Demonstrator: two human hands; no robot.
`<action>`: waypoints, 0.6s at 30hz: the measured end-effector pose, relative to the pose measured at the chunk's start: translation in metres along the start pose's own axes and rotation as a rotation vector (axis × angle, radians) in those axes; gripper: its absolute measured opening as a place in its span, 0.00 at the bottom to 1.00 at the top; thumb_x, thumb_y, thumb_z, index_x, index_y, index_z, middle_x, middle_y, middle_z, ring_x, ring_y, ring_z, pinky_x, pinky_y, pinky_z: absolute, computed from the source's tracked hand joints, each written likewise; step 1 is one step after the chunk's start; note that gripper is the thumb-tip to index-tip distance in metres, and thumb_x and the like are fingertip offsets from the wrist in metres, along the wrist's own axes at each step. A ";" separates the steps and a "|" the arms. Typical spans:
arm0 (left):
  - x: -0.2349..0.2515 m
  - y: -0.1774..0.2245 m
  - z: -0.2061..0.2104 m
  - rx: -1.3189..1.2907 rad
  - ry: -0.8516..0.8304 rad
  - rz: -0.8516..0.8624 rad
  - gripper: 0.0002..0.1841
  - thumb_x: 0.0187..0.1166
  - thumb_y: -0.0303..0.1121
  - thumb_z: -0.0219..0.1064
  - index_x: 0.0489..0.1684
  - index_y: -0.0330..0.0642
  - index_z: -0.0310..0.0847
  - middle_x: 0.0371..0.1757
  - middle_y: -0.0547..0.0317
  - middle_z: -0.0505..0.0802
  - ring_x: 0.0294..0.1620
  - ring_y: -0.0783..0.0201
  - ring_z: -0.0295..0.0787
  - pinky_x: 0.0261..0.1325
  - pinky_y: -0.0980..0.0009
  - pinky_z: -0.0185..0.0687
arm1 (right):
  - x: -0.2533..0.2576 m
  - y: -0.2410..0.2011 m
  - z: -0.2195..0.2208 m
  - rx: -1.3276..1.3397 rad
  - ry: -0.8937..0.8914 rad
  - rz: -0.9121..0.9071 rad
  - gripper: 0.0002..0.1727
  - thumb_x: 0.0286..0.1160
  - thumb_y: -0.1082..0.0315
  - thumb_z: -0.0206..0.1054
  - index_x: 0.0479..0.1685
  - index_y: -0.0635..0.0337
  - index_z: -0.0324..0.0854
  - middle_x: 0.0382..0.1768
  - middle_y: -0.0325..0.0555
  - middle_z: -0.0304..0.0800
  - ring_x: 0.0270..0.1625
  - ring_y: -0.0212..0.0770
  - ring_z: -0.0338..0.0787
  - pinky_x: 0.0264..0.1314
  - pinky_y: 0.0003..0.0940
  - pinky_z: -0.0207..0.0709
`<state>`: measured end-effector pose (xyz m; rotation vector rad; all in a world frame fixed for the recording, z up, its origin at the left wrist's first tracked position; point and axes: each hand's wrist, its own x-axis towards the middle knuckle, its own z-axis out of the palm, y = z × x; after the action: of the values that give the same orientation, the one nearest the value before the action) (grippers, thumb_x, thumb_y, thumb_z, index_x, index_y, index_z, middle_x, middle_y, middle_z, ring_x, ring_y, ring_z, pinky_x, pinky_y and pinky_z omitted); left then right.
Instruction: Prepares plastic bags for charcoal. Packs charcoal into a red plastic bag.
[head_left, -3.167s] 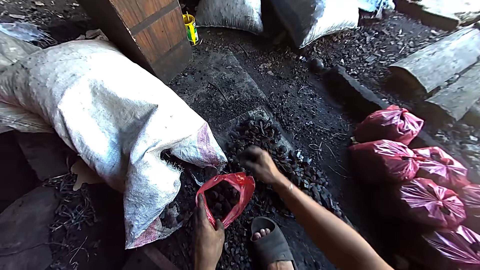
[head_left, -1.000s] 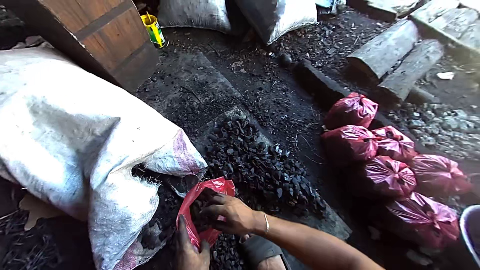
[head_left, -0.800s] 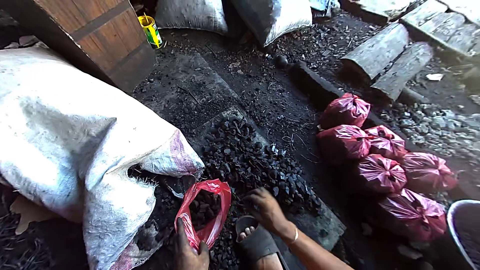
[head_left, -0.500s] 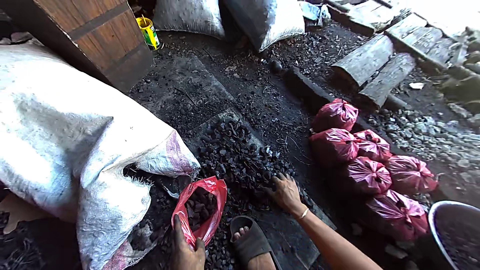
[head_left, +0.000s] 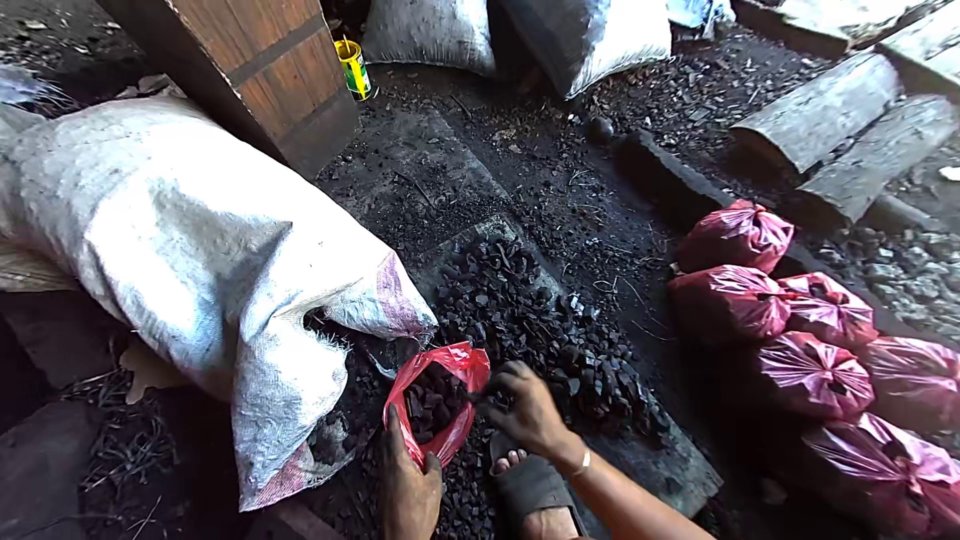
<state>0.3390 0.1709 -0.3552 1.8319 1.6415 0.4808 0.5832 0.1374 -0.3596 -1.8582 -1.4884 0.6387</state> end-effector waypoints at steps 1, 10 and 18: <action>0.000 0.000 -0.001 0.000 0.002 0.003 0.56 0.54 0.28 0.76 0.94 0.41 0.49 0.85 0.37 0.71 0.83 0.42 0.72 0.79 0.46 0.73 | 0.005 -0.010 0.019 -0.044 -0.062 -0.068 0.16 0.63 0.45 0.80 0.45 0.41 0.93 0.54 0.33 0.93 0.64 0.39 0.87 0.69 0.48 0.82; -0.002 -0.012 -0.008 0.030 -0.009 0.009 0.56 0.57 0.29 0.77 0.96 0.44 0.46 0.86 0.35 0.69 0.83 0.38 0.70 0.79 0.41 0.72 | -0.011 0.041 0.011 -0.061 0.071 0.006 0.09 0.74 0.51 0.73 0.46 0.38 0.94 0.52 0.28 0.93 0.63 0.33 0.87 0.69 0.41 0.83; -0.010 -0.013 0.002 0.005 -0.042 -0.004 0.57 0.59 0.30 0.77 0.96 0.44 0.44 0.88 0.36 0.67 0.84 0.40 0.71 0.78 0.42 0.74 | -0.001 0.151 -0.091 -0.587 -0.097 0.514 0.34 0.60 0.36 0.75 0.68 0.39 0.86 0.70 0.49 0.86 0.77 0.61 0.78 0.76 0.69 0.70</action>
<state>0.3287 0.1615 -0.3642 1.8304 1.6197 0.4340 0.7472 0.0986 -0.4127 -2.7475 -1.3490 0.5589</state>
